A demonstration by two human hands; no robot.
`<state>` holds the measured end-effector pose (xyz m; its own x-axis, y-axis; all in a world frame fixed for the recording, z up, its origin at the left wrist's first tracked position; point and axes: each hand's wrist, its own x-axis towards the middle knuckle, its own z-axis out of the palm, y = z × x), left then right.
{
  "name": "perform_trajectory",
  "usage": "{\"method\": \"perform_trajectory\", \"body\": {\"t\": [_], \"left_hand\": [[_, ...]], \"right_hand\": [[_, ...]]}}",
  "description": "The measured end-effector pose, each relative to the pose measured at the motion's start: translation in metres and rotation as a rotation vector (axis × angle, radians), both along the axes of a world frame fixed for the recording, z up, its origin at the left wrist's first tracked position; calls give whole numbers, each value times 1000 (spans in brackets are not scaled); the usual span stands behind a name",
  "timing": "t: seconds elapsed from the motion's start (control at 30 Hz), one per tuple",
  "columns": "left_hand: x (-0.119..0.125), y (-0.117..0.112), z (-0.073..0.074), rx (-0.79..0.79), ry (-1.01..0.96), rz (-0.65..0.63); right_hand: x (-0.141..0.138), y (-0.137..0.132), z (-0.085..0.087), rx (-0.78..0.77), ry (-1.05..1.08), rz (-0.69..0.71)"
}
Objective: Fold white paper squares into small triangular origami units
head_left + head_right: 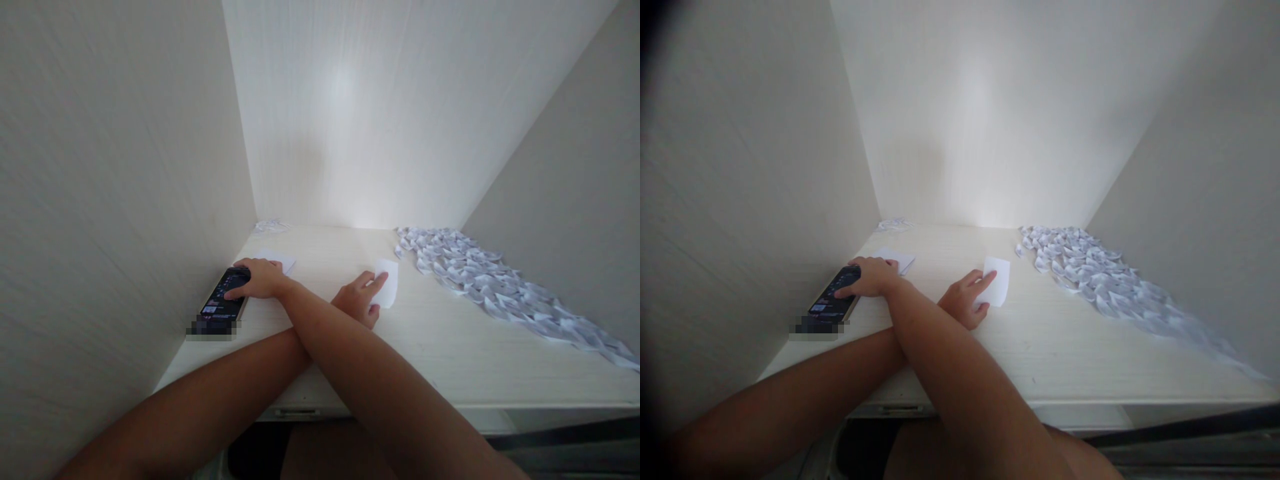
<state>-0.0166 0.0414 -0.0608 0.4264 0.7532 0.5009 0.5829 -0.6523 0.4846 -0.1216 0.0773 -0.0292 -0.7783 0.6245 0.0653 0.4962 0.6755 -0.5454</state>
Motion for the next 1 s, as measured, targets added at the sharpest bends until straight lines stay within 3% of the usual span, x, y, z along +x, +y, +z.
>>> {"method": "perform_trajectory", "body": {"t": [0.4, 0.73, 0.83, 1.0], "left_hand": [[-1, 1, -2, 9, 13, -5], [-1, 0, 0, -2, 44, 4], [-1, 0, -1, 10, 48, 4], [-1, 4, -5, 58, -7, 25]], "right_hand": [[0, -1, 2, 28, -22, 29], [-2, -1, 3, -4, -32, -30], [1, 2, 8, -59, -18, 24], [5, 12, 14, -217, 35, 250]]}}
